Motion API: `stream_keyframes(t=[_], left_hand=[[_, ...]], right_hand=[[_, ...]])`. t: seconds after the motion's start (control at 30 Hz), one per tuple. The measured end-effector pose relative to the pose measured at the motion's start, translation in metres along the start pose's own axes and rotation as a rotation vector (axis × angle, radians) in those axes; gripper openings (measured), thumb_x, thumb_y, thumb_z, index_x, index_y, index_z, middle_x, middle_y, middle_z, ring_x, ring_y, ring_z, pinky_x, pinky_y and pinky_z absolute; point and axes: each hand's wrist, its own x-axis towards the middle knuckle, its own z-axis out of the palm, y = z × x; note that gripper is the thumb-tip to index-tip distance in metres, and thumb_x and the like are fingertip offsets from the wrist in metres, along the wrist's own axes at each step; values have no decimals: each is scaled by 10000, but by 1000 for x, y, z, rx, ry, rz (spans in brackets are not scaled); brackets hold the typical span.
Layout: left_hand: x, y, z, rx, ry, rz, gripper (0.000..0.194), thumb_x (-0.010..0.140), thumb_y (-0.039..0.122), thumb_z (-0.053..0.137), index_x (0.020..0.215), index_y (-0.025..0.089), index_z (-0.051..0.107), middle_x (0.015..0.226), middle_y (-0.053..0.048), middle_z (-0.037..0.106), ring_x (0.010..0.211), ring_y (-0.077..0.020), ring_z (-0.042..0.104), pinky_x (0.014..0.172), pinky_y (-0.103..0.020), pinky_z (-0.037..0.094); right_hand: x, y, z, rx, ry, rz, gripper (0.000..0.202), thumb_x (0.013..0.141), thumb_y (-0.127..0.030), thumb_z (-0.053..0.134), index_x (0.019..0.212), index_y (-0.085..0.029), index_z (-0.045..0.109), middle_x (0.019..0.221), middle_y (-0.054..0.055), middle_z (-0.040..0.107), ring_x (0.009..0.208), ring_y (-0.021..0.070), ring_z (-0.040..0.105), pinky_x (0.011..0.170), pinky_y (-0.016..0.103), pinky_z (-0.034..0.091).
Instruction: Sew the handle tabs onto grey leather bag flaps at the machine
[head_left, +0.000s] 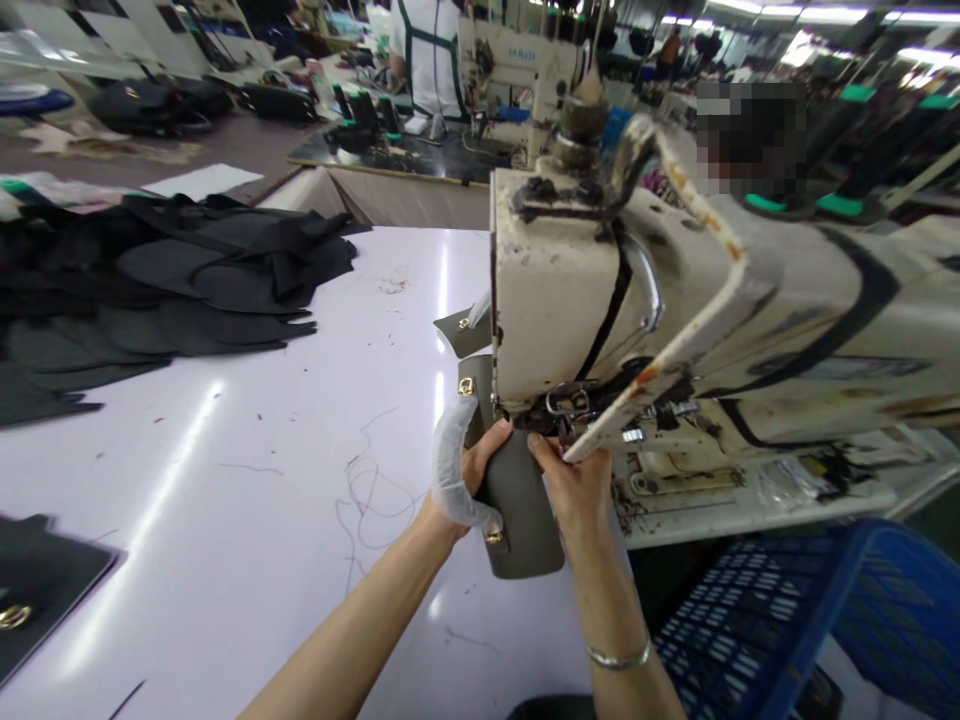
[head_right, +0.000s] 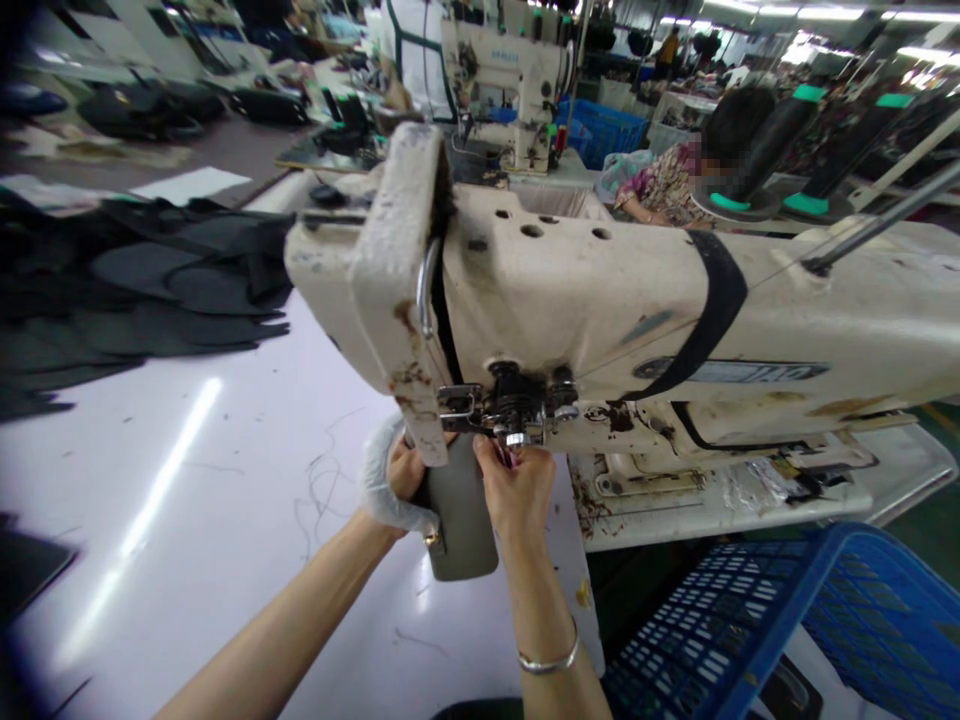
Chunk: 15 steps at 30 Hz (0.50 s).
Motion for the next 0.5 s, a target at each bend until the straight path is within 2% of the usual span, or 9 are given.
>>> stream_keyframes(t=[0.13,0.3,0.4,0.5], left_hand=[[-8,3,-1,-87,-39,-104,593,639,436,903,1121,167,687,1055,-115,765,912,-304,752,723,-344,656],[-2,-1,2,-135,-43,-123,551,644,418,899,1087,162,693,874,-84,765,756,-290,753,657,-361,652],[0,2,3,-126,-37,-130,526,618,402,909,1031,153,701,808,-73,758,673,-270,738,617,-357,645],[1,8,0,-65,-83,-189,511,608,398,908,1000,145,700,801,-82,765,634,-265,727,584,-370,641]], right_hand=[[0,-3,-1,-18,6,13,309,781,-429,717,667,-141,724,622,15,653,599,162,588,581,253,445],[0,-4,-1,-27,28,36,301,764,-424,729,662,-141,727,623,22,662,587,169,593,568,257,451],[0,-4,1,-31,41,41,314,762,-432,728,651,-138,723,623,24,659,580,170,594,549,255,442],[-1,-2,5,-29,73,50,319,765,-433,728,649,-136,720,607,21,647,561,163,584,526,248,428]])
